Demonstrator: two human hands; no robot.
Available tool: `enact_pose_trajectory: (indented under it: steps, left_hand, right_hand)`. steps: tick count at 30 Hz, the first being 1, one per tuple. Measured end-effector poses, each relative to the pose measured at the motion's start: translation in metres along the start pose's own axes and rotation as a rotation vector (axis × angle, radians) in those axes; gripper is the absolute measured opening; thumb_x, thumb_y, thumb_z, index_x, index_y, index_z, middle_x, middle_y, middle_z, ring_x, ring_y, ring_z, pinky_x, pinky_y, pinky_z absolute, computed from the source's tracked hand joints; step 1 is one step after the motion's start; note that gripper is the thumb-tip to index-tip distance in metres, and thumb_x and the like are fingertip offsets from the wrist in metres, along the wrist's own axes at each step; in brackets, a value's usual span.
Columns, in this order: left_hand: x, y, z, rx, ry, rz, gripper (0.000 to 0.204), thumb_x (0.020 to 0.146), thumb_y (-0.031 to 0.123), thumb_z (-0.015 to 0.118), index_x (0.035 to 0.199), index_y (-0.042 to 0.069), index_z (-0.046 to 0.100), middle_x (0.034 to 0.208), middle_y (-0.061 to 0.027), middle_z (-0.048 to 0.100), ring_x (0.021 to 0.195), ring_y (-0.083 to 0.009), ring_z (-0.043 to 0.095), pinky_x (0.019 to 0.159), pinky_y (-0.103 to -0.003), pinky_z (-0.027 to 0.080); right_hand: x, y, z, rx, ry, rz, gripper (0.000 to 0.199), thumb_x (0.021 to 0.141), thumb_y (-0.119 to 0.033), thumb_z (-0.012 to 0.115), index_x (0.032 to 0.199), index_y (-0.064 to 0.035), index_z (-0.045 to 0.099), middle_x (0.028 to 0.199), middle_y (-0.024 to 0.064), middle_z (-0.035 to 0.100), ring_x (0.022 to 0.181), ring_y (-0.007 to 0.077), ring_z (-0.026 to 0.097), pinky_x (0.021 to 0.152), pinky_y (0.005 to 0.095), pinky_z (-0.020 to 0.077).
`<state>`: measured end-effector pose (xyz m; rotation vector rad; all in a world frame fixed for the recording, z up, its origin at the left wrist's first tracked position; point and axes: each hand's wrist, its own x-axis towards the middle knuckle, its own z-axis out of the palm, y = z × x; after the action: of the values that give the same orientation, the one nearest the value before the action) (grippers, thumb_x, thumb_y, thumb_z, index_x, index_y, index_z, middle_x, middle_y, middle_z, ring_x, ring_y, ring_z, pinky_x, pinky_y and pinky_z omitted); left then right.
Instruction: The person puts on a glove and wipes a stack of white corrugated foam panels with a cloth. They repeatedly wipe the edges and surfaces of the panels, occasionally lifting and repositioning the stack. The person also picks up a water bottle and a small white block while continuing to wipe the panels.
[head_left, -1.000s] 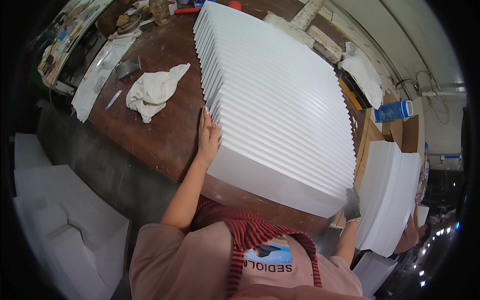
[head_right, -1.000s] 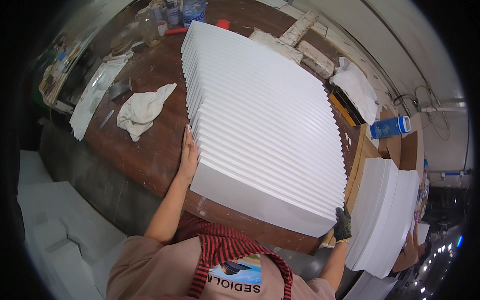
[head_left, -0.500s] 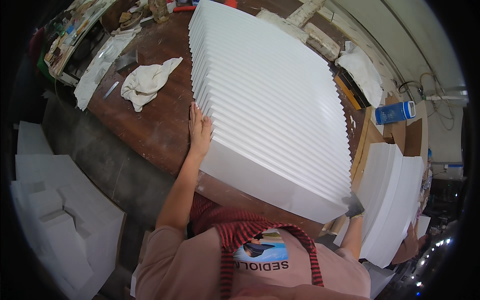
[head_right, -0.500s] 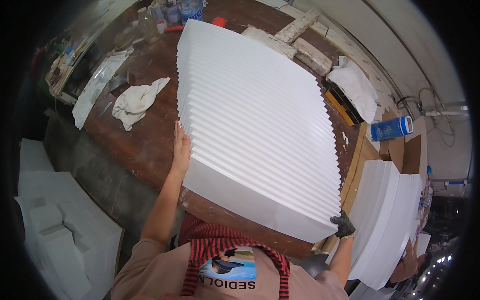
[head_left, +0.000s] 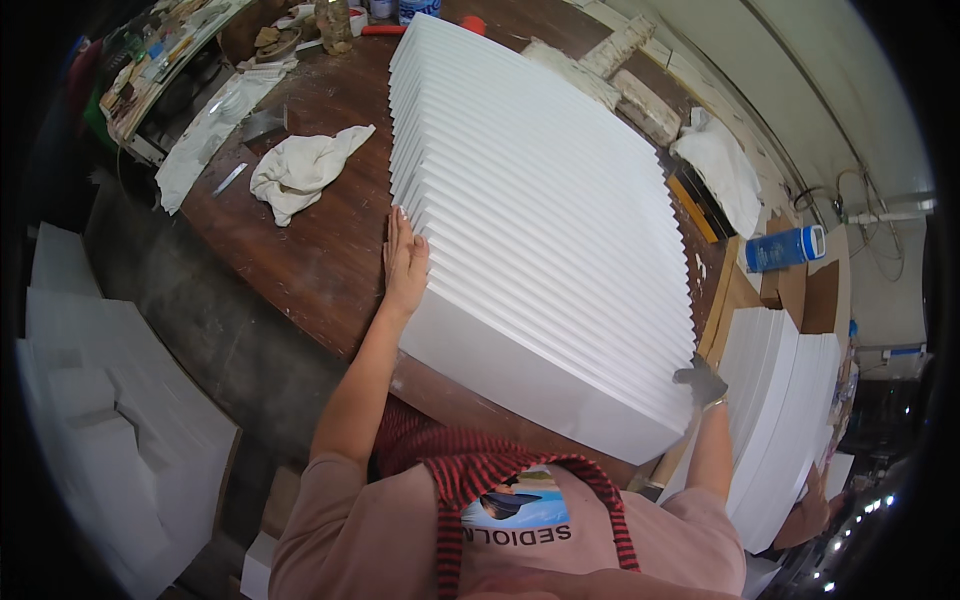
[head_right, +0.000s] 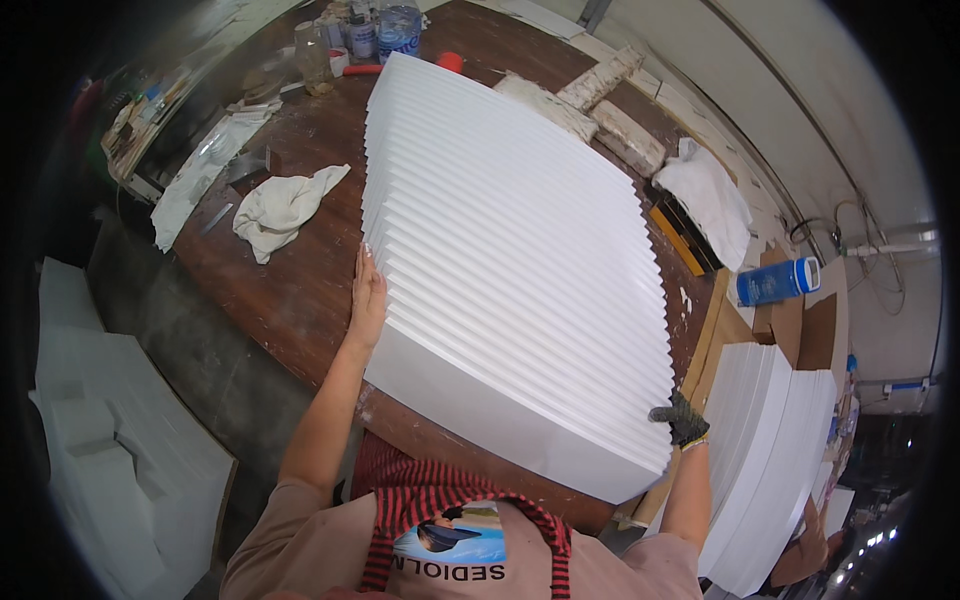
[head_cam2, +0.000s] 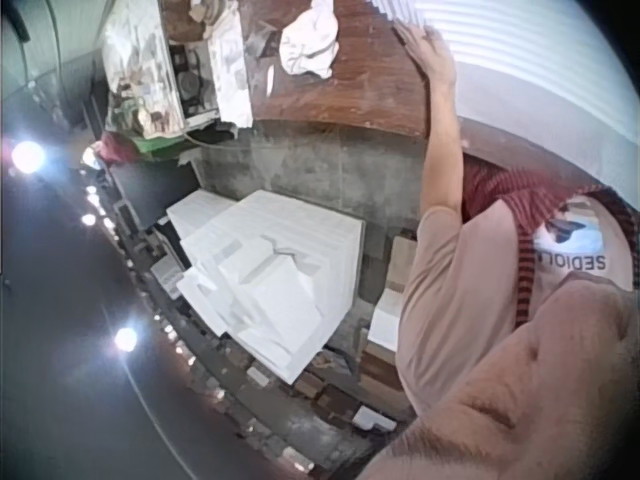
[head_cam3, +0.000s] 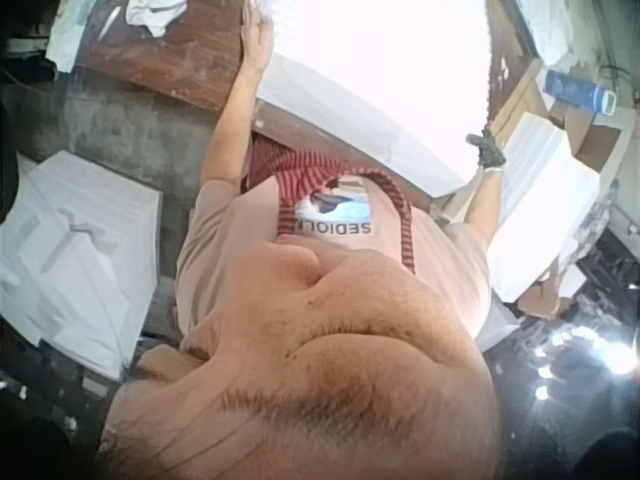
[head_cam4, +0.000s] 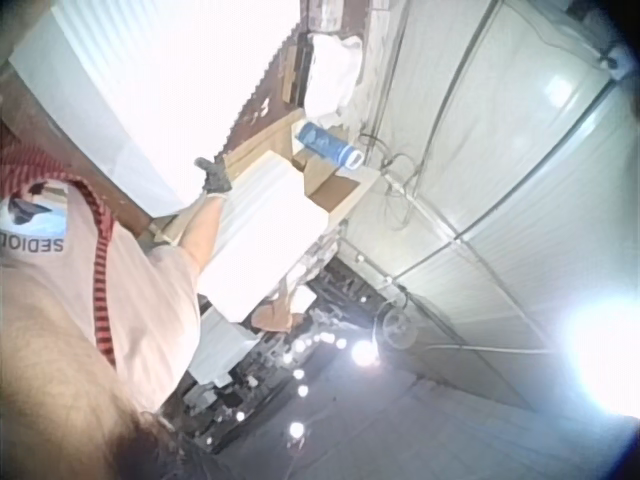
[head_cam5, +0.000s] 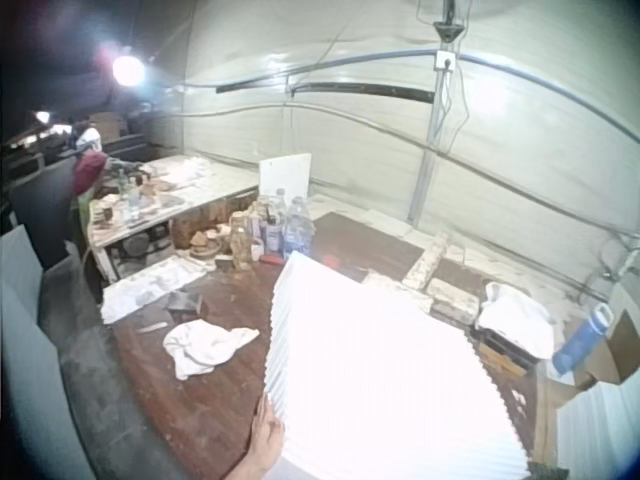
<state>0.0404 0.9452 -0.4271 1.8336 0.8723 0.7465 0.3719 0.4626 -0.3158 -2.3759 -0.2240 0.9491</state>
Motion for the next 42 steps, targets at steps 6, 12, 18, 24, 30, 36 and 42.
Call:
enact_pose_trajectory:
  steps: [6, 12, 18, 24, 30, 36, 42]
  left_hand:
    - [-0.002, 0.026, -0.004, -0.059, 0.021, 0.01, 0.074, 0.107, 0.044, 0.037, 0.157, -0.005, 0.015, 0.165, -0.0232, 0.013, 0.152, -0.0372, 0.013, 0.123, -0.046, 0.009]
    - [0.039, -0.02, -0.06, 0.174, 0.011, 0.13, 0.068, 0.093, 0.03, 0.065, 0.149, 0.002, 0.04, 0.161, -0.0225, 0.024, 0.148, -0.037, 0.025, 0.12, -0.054, 0.017]
    - [0.122, -0.087, -0.158, 1.063, 0.153, 0.03, 0.052, 0.088, 0.021, 0.068, 0.138, 0.014, 0.057, 0.15, -0.0141, 0.042, 0.136, -0.0366, 0.042, 0.105, -0.066, 0.034]
    - [0.102, 0.024, -0.102, 0.127, 0.101, 0.339, 0.045, 0.081, -0.001, 0.069, 0.126, 0.001, 0.063, 0.121, -0.0194, 0.062, 0.116, -0.0369, 0.058, 0.1, -0.04, 0.046]
    - [0.02, 0.02, -0.14, 0.284, -0.713, 0.094, 0.024, 0.078, 0.002, 0.064, 0.101, -0.004, 0.07, 0.094, -0.0176, 0.064, 0.085, -0.0383, 0.065, 0.076, -0.045, 0.052]
    - [0.101, 0.024, -0.119, 0.001, -0.164, 0.394, 0.042, 0.083, 0.003, 0.068, 0.123, -0.006, 0.06, 0.13, -0.0231, 0.059, 0.116, -0.035, 0.059, 0.1, -0.042, 0.046]
    - [0.082, 0.02, -0.142, 0.553, -0.912, 0.326, 0.05, 0.076, -0.001, 0.056, 0.126, 0.001, 0.063, 0.13, -0.0165, 0.061, 0.111, -0.0355, 0.061, 0.09, -0.047, 0.052]
  right_hand:
    - [0.007, 0.008, -0.004, 0.208, -0.049, 0.064, 0.084, 0.065, -0.004, 0.074, 0.143, 0.0027, 0.045, 0.129, 0.011, 0.058, 0.113, 0.0188, 0.056, 0.095, 0.0283, 0.0463]
    - [-0.009, -0.03, 0.0, 0.024, 0.086, -0.076, 0.086, 0.058, 0.004, 0.082, 0.138, 0.0006, 0.052, 0.119, 0.0075, 0.063, 0.106, 0.0197, 0.059, 0.096, 0.0324, 0.0482]
    - [-0.064, -0.1, 0.116, -0.195, 0.601, -0.628, 0.069, 0.082, -0.012, 0.078, 0.143, -0.0032, 0.049, 0.146, 0.0142, 0.052, 0.138, 0.0306, 0.045, 0.117, 0.0415, 0.0342]
    - [-0.085, -0.196, 0.247, -0.47, 0.541, -0.755, 0.072, 0.088, -0.036, 0.072, 0.147, -0.0051, 0.045, 0.152, 0.0206, 0.043, 0.145, 0.0363, 0.033, 0.122, 0.0502, 0.0172]
    - [-0.077, -0.228, 0.27, -0.624, 0.648, -0.643, 0.068, 0.087, -0.042, 0.069, 0.141, -0.0051, 0.052, 0.149, 0.0212, 0.047, 0.141, 0.0407, 0.038, 0.12, 0.0544, 0.021]
    - [-0.078, -0.227, 0.272, -0.666, 0.641, -0.624, 0.064, 0.09, -0.037, 0.063, 0.143, -0.0044, 0.05, 0.149, 0.0211, 0.046, 0.141, 0.0406, 0.038, 0.121, 0.0538, 0.0202]
    - [-0.081, -0.232, 0.273, -0.653, 0.655, -0.615, 0.058, 0.091, -0.029, 0.057, 0.142, -0.0031, 0.05, 0.149, 0.021, 0.046, 0.141, 0.0398, 0.039, 0.121, 0.0528, 0.0204]
